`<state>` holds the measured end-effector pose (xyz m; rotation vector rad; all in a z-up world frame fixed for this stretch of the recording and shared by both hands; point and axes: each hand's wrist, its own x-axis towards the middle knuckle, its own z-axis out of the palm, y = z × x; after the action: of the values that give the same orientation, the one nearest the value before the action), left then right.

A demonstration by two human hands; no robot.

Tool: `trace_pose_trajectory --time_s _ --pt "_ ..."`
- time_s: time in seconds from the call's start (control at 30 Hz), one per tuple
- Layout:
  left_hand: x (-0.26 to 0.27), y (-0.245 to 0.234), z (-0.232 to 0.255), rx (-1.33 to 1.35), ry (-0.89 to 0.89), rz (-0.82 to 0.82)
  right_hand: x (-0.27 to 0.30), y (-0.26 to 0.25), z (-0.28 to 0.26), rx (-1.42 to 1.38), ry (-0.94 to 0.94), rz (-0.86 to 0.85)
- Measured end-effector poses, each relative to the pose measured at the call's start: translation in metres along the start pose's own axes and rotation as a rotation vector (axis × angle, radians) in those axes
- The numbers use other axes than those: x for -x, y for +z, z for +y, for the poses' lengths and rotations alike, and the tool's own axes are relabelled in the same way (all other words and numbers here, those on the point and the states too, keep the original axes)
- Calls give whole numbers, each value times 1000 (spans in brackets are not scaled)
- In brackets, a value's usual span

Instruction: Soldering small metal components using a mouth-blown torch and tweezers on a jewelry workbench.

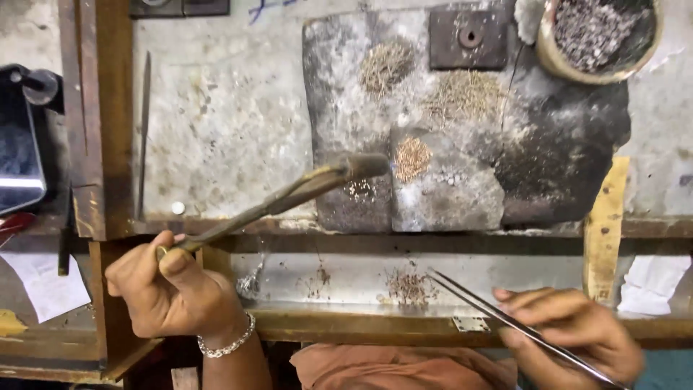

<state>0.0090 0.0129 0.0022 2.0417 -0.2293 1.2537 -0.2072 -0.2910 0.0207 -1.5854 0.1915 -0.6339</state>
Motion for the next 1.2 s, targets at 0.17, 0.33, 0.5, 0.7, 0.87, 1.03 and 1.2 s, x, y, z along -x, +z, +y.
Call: trace_pose_trajectory --time_s 0.17,0.33,0.5,0.7,0.87,1.03,1.2 --pt "3 0 -4 18 -18 25 -31 -8 17 -44 -108 25" --pt "3 1 0 20 -25 14 -55 0 32 -124 -60 -2" --pt "6 -1 3 4 -54 -31 -57 -1 31 -123 -30 -28" --pt "10 -2 2 -31 -68 -41 -58 5 22 -66 -59 -79" --pt "12 -6 3 -39 -88 -72 -55 4 11 -98 39 -14" --pt "6 -7 15 -65 -84 -196 -52 4 12 -64 88 69" --pt "7 -6 14 -32 1 -233 -49 -1 22 -113 47 50"
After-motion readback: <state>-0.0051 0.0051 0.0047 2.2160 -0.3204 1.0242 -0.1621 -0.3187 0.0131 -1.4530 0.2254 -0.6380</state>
